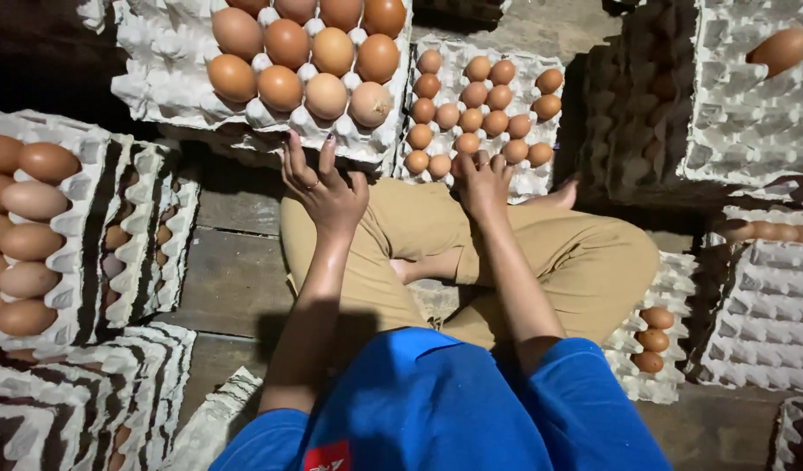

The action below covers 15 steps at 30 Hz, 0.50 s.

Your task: Sorting brown eggs by hand and placing them into cardboard egg trays.

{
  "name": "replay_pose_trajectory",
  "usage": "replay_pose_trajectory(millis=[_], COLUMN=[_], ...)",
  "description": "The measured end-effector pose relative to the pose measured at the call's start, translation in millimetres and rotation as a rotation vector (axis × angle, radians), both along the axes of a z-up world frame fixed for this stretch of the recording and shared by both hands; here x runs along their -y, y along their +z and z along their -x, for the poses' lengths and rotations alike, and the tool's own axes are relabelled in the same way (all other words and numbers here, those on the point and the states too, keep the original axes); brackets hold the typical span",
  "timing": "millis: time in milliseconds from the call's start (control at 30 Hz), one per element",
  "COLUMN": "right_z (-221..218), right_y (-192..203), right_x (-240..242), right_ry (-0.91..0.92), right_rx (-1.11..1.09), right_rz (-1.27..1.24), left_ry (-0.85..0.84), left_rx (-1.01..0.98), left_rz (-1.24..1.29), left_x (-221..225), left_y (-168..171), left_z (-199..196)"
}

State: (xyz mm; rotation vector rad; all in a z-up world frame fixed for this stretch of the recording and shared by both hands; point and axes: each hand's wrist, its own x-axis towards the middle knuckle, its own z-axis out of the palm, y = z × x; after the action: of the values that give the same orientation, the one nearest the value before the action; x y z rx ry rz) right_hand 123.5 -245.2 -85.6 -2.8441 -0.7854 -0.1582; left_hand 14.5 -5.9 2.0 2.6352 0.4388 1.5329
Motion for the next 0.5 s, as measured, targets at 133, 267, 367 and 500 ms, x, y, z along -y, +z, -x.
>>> replay_pose_trajectory(millis=[133, 267, 367, 500], right_z=[-2.0, 0.1, 15.7, 20.8], right_y=[-7.8, -23.3, 16.6, 64.4], right_x=[-8.1, 0.5, 2.6, -0.8], right_ry=[-0.003, -0.165, -0.163, 0.054], right_rx=[0.161, -0.191, -0.899, -1.252], right_rz=[-0.15, -0.665, -1.715, -1.925], left_ry=[0.005, 0.0, -0.001, 0.006], left_rx=[0.0, 0.015, 0.011, 0.01], left_rz=[0.0, -0.009, 0.004, -0.007], left_x=[-0.4, -2.5, -2.6, -2.1], left_y=[1.2, 0.4, -5.3, -5.6], left_z=[-0.1, -0.9, -2.3, -2.2])
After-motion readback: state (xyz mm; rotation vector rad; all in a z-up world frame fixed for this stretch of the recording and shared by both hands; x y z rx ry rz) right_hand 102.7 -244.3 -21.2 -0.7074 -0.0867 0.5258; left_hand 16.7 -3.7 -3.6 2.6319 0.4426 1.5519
